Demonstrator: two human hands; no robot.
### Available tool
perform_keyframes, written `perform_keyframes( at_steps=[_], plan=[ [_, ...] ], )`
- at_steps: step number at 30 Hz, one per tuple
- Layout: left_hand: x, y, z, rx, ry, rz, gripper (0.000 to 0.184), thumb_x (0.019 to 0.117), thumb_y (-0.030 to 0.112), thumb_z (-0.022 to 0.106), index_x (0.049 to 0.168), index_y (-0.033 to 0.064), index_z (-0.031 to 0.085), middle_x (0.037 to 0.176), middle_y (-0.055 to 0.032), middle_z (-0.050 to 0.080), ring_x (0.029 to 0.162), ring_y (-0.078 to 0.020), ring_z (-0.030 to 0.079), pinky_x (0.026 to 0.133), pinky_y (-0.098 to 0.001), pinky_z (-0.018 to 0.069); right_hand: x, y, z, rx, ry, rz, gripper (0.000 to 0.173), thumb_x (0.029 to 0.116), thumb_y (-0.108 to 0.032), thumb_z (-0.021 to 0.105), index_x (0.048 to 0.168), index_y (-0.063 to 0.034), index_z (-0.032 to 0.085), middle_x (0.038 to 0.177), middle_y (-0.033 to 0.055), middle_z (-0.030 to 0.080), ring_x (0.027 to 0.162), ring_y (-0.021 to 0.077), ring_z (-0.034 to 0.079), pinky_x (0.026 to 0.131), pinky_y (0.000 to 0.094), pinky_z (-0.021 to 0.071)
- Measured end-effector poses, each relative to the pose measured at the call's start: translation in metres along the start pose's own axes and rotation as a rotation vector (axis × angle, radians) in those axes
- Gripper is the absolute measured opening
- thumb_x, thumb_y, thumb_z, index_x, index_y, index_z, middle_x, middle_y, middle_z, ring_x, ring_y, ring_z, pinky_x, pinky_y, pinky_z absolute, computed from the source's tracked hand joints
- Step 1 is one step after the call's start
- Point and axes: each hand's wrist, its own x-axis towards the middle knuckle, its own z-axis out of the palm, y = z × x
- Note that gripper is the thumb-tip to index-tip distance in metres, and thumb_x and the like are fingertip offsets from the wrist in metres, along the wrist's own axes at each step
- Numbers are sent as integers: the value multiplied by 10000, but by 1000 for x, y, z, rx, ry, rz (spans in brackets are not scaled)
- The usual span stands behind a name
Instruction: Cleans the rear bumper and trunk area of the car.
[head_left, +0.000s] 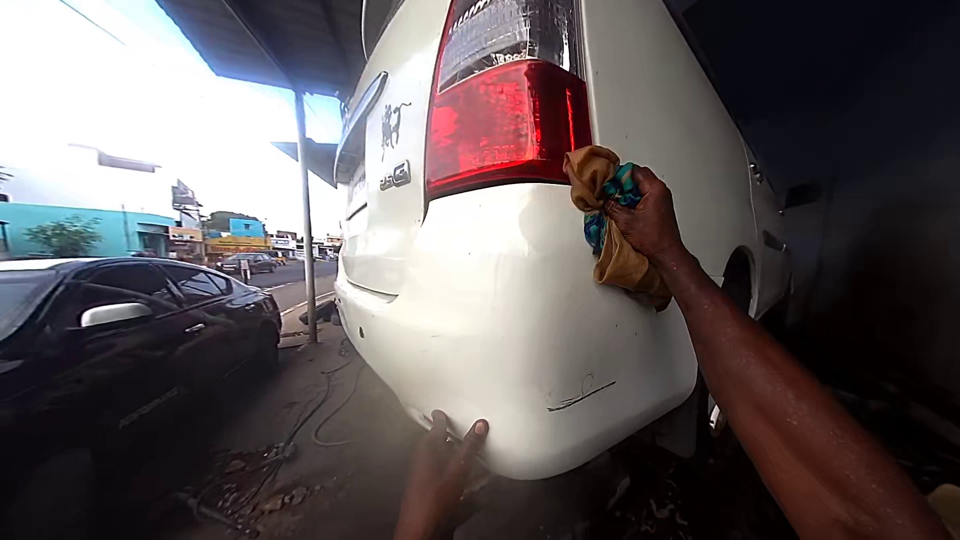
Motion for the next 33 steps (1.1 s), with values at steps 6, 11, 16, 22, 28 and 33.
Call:
perform_keyframes(
  at_steps=[6,11,16,22,28,33],
  plan=[
    [2,2,-5,114,-27,-41,809,866,609,715,1386,5,581,973,-115,757,910,-273,734,840,-576,560,-4,-11,8,-10,30,-12,336,880,-190,744,1169,-23,709,1025,122,656,946,227,645,849,451,534],
    [1,15,-11,222,-63,-80,788,867,667,701,1328,33,623,944,-109,746,895,-292,720,828,-583,535,-26,-41,24,-57,37,-36,313,872,-193,720,1118,1,718,1027,140,650,969,253,628,863,479,504],
    [1,6,-22,223,-77,-52,885,804,767,675,1358,78,664,917,-77,770,862,-274,731,806,-576,542,-8,-49,19,-214,120,166,283,892,-165,748,1101,18,693,1020,188,652,932,294,649,821,523,521],
    [12,-31,-44,36,-180,175,754,899,622,624,1377,40,661,977,-79,804,905,-268,776,843,-588,579,-3,-117,51,-563,79,192,373,913,-250,722,1182,6,695,1100,245,649,1020,417,638,818,655,486],
    [59,-93,-82,-437,-658,323,632,963,327,707,1468,-16,543,1245,-156,733,1110,-219,733,1021,-442,574,18,-181,136,-957,49,324,417,901,-293,738,1216,-24,685,1206,256,641,1122,463,620,850,694,475],
    [119,-118,-128,-538,-687,328,451,974,181,687,1356,-50,625,1199,-157,741,1030,-196,746,938,-392,615,40,-194,252,-1190,-22,312,404,871,-329,757,1219,-127,718,1237,192,650,1161,432,604,857,649,485]
  ],
)
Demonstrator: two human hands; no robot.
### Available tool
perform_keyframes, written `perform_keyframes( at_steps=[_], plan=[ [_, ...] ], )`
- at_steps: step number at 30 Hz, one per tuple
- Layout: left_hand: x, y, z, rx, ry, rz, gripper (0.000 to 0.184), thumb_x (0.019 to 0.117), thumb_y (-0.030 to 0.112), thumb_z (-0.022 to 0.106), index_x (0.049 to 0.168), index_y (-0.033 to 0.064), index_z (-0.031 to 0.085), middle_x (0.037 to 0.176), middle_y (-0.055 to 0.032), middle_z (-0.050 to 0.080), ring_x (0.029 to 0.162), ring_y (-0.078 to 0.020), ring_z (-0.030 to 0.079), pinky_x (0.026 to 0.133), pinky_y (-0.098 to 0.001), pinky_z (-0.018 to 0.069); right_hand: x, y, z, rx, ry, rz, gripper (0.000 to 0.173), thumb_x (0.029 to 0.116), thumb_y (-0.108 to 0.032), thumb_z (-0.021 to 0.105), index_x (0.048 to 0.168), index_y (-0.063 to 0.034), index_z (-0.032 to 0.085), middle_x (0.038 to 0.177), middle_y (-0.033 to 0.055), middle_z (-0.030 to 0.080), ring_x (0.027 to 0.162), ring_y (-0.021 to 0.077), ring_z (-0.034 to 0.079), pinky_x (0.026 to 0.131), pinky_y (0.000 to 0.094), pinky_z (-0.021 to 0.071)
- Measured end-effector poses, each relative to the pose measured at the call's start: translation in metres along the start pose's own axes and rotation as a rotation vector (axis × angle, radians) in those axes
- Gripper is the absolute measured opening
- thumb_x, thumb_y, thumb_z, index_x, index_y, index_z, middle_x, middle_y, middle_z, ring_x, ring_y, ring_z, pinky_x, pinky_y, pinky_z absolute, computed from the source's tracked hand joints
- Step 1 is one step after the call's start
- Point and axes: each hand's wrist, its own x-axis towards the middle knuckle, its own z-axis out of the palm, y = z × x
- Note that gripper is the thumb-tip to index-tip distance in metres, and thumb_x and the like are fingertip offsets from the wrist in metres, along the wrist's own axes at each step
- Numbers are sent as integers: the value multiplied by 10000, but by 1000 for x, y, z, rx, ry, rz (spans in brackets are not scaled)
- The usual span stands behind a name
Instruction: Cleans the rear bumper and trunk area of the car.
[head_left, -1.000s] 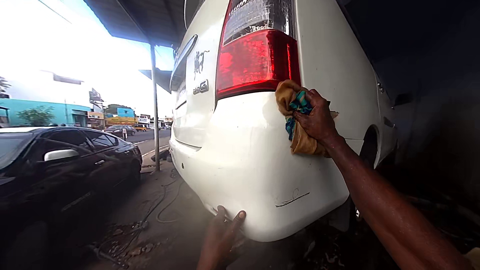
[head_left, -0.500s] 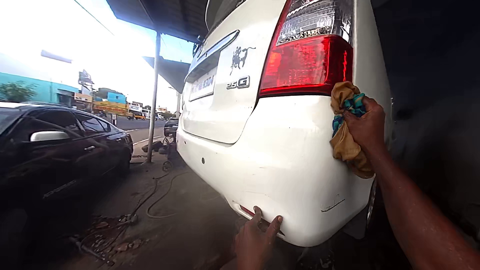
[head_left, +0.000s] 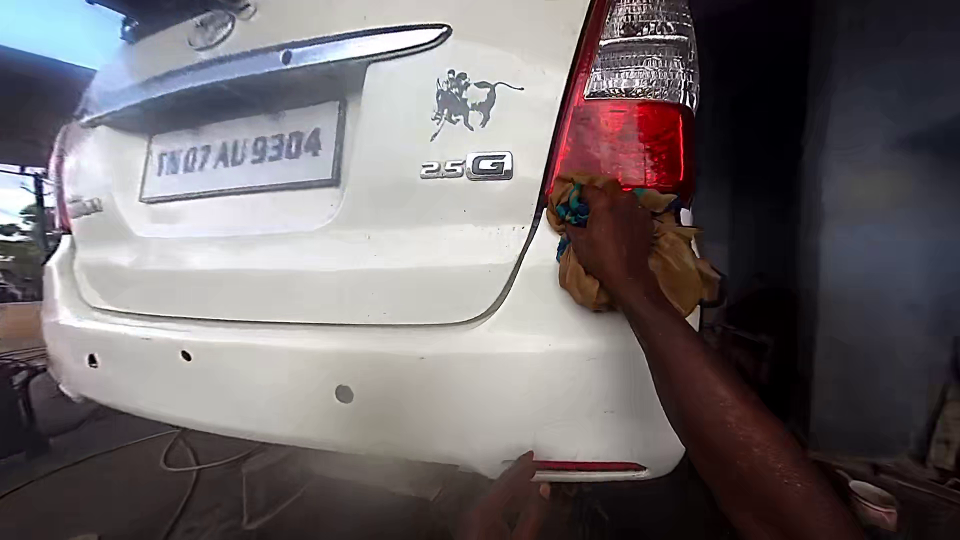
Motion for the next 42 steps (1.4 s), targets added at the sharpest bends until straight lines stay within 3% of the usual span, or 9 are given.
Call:
perform_keyframes(
  at_steps=[7,10,13,19,23,27,31,39,42],
  plan=[
    [30,15,-48,47,354,113,323,980,204,624,1202,-17,701,1105,-103,742,959,-80,716,813,-234,599,-75,-69,55,-56,76,-312,296,847,-182,761,1137,-136,734,1145,140,674,1041,390,633,776,576,486],
    [63,-2,-66,277,532,183,497,967,354,626,1286,-25,656,1397,-241,600,1338,-357,552,1059,-553,469,-96,-37,40,38,-10,-381,390,800,-188,799,1181,-146,733,1159,161,670,1037,412,621,794,603,474],
    [95,-26,-102,488,555,219,844,875,554,676,1442,-46,500,1519,-374,395,1433,-582,330,1122,-736,284,-82,27,11,56,102,-199,382,820,-231,773,1179,-108,735,1140,198,660,1049,435,619,790,611,474],
    [104,-39,-111,610,526,224,937,845,542,680,1497,-72,405,1546,-410,293,1408,-640,290,1081,-758,298,-82,137,6,539,365,304,380,920,-205,725,1201,39,645,1103,181,641,1007,231,635,894,405,530],
    [104,-34,-110,636,522,214,932,851,555,671,1494,-67,410,1541,-420,296,1396,-642,313,1063,-760,319,-90,101,10,383,314,129,396,838,-247,789,1110,25,696,1041,183,600,1012,338,586,861,564,453],
    [102,-32,-112,651,500,200,930,856,548,683,1490,-73,404,1521,-423,309,1378,-644,327,1046,-763,332,-79,119,7,474,327,165,344,854,-236,778,1087,4,701,1008,134,633,932,225,629,827,424,530],
    [103,-32,-114,678,503,208,949,848,567,682,1482,-84,410,1494,-433,335,1349,-654,352,1015,-768,354,-72,97,3,298,275,27,343,833,-272,788,1035,-3,719,995,170,614,966,335,604,827,550,458],
    [101,-31,-112,694,492,206,942,863,579,662,1483,-82,406,1486,-418,350,1344,-641,358,1017,-754,358,-76,117,-2,281,220,-110,315,859,-266,760,1024,-4,704,984,161,598,947,306,589,835,491,462],
    [101,-31,-113,701,490,216,956,854,599,652,1478,-84,412,1475,-414,367,1344,-637,362,1019,-750,356,-50,133,-10,317,215,-20,388,890,-260,743,1151,26,705,1047,185,643,968,272,633,864,455,510]
  ],
)
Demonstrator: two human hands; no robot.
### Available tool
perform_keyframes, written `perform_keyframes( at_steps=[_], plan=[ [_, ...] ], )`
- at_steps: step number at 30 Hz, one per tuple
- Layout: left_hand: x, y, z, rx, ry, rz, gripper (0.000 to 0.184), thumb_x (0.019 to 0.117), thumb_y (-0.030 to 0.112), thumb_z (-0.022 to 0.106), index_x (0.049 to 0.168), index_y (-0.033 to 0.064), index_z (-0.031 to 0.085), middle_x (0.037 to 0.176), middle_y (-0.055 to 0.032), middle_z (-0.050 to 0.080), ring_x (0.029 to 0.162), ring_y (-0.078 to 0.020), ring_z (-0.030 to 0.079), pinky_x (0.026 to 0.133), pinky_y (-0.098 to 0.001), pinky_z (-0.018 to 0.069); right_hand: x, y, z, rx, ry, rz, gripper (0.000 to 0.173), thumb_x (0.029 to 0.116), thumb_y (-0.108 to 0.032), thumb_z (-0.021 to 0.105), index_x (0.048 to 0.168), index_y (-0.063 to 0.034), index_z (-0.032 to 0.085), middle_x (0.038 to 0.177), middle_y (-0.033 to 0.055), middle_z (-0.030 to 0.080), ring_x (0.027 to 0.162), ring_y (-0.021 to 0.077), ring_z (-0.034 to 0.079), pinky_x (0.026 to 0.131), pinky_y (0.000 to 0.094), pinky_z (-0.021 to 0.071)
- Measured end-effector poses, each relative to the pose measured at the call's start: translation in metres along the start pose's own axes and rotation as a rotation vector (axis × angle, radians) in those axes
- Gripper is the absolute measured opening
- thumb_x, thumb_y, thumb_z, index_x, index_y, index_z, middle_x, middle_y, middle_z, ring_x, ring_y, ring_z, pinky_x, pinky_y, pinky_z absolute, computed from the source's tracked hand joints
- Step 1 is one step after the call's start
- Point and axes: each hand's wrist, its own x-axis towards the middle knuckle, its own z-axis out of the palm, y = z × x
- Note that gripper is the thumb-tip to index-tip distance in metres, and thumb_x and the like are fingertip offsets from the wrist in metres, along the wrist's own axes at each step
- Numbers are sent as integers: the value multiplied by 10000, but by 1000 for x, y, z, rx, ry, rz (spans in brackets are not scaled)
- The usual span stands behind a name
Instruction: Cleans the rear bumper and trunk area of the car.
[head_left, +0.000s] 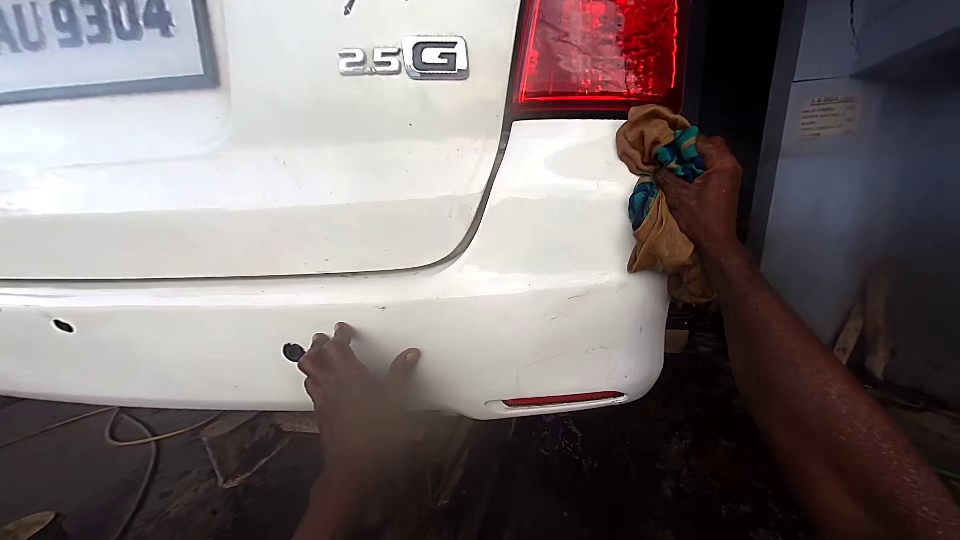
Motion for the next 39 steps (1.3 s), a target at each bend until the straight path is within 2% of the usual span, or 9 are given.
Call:
perform_keyframes(
  at_steps=[3,9,17,21,23,29,32,35,39],
  plan=[
    [0,-1,1,-13,-8,-20,944,863,585,663,1489,-69,398,1497,-416,335,1357,-639,345,1028,-760,344,-25,-15,15,1,86,34,327,879,-254,755,1095,-15,700,1031,149,599,996,289,593,863,497,479],
    [1,-3,-2,-9,-34,-38,953,853,567,695,1493,-68,387,1515,-435,304,1382,-648,318,1055,-764,320,-220,-26,28,68,119,133,315,831,-186,778,1057,17,694,1124,172,612,1095,300,582,936,476,491],
    [1,-4,4,-23,-5,-22,968,857,594,656,1504,-69,374,1530,-418,293,1396,-639,301,1060,-767,311,-52,-9,24,64,191,28,322,863,-254,766,1044,5,702,975,124,583,950,267,574,855,465,454],
    [-1,-4,2,-41,-17,-43,955,858,536,713,1521,-55,361,1543,-421,274,1412,-631,282,1088,-749,291,-149,-8,17,161,93,172,432,890,-279,766,1179,10,627,1163,163,578,1134,273,557,994,451,471],
    [-2,-3,1,-49,-18,-50,940,861,510,722,1522,-50,356,1542,-423,271,1408,-633,286,1086,-756,284,-165,-5,14,170,89,193,400,865,-229,760,1129,39,620,1104,175,598,1071,266,589,946,435,499],
    [-1,-2,0,-54,2,-57,982,839,608,697,1506,-47,395,1541,-394,307,1404,-615,311,1068,-750,317,-9,-39,22,-100,20,72,419,872,-291,741,1208,-43,699,1096,161,644,1075,342,608,879,578,451],
    [0,-1,-1,-63,-5,-72,965,827,558,741,1499,-46,402,1536,-402,309,1419,-610,294,1096,-743,288,-95,-27,17,44,73,116,396,896,-233,747,1210,-5,671,1152,185,628,1129,320,590,974,522,477],
    [-3,2,-2,-76,-21,-86,907,853,464,776,1500,-42,391,1538,-416,285,1398,-628,304,1082,-754,293,-182,-19,14,140,108,182,283,852,-125,749,1071,33,660,1074,174,608,1043,276,599,898,453,513],
    [-3,2,-1,-74,8,-68,936,838,531,736,1500,-42,407,1534,-409,310,1386,-628,324,1067,-751,311,-68,-24,24,2,139,64,263,823,-196,763,979,9,711,989,187,641,985,339,621,845,551,472]
  ],
)
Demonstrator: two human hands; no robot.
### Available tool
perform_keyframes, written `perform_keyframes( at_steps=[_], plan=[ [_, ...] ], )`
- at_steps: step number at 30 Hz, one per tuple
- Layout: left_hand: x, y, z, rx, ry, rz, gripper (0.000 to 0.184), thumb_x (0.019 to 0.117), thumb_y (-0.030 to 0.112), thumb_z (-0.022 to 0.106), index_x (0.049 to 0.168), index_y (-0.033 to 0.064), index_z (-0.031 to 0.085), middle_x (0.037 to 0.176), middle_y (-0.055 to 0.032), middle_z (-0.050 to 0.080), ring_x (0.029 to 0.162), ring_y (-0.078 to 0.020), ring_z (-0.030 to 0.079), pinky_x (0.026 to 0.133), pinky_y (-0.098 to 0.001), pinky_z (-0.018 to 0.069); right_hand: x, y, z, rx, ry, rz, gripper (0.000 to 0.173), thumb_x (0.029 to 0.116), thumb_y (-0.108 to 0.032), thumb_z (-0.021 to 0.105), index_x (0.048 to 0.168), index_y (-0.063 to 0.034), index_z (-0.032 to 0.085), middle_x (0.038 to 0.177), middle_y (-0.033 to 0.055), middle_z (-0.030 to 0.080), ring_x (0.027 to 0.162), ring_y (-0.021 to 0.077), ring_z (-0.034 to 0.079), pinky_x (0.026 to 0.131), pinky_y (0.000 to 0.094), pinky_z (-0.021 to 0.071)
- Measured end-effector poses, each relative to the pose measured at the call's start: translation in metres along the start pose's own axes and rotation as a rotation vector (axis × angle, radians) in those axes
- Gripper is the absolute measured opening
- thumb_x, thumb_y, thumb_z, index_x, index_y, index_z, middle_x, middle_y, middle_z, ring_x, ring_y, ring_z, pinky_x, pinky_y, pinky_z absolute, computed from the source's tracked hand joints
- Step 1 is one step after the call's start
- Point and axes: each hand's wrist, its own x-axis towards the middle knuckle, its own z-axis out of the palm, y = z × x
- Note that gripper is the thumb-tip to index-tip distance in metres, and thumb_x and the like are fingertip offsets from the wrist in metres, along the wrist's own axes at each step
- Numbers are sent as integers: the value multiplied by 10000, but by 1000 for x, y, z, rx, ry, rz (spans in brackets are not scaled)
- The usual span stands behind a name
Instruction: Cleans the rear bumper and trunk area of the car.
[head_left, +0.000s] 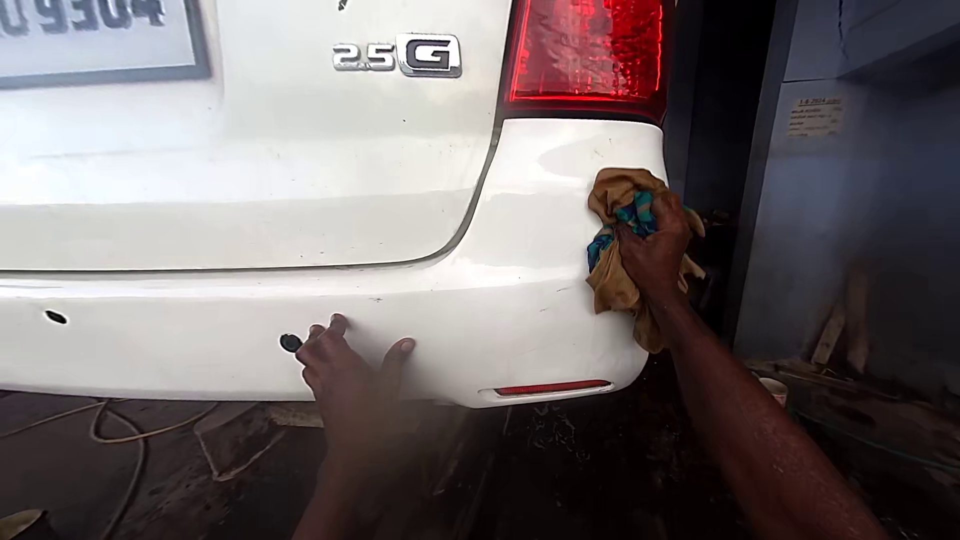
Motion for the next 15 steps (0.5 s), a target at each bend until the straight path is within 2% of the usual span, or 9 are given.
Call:
perform_keyframes(
  at_steps=[2,4,6,8,10,12,15],
  plan=[
    [0,-2,0,0,13,15,969,828,580,719,1500,-49,412,1529,-397,325,1389,-618,323,1068,-746,312,61,-17,10,-92,-56,-24,324,852,-253,748,1093,-38,729,1058,172,655,1041,346,622,865,577,454],
    [0,-2,1,3,18,6,971,824,579,719,1501,-46,413,1535,-399,318,1407,-612,309,1086,-743,295,57,-18,12,-111,-30,-41,375,876,-274,743,1165,-37,715,1095,167,647,1061,347,606,869,568,440],
    [-1,-2,3,-3,21,-4,943,831,527,743,1502,-44,406,1537,-409,306,1411,-616,299,1100,-742,278,-17,-5,2,-82,45,-25,386,893,-256,753,1160,14,681,1112,200,624,1084,363,596,901,559,469],
    [-1,-3,3,5,4,-11,937,843,484,762,1519,-40,381,1544,-413,288,1413,-616,293,1113,-736,266,-120,5,-14,-43,-7,111,459,903,-221,733,1249,55,610,1238,250,580,1195,388,557,1014,577,453],
    [2,-4,2,26,-14,-7,942,841,462,776,1521,-47,370,1532,-423,293,1405,-627,295,1107,-744,262,-179,12,-21,-49,-35,194,474,846,-218,736,1194,82,619,1205,265,592,1152,412,571,974,599,457],
    [3,-4,1,36,-44,-20,950,850,447,806,1529,-43,357,1523,-425,298,1396,-630,301,1098,-743,275,-183,14,-23,-51,-49,223,438,840,-242,723,1120,80,622,1119,246,599,1078,402,581,925,587,462],
    [2,-4,0,40,-40,-30,946,855,445,817,1535,-29,360,1519,-419,305,1357,-633,339,1049,-744,323,-123,16,-19,3,-8,175,403,865,-213,705,1105,100,624,1080,269,608,1035,410,592,893,588,462]
  ],
)
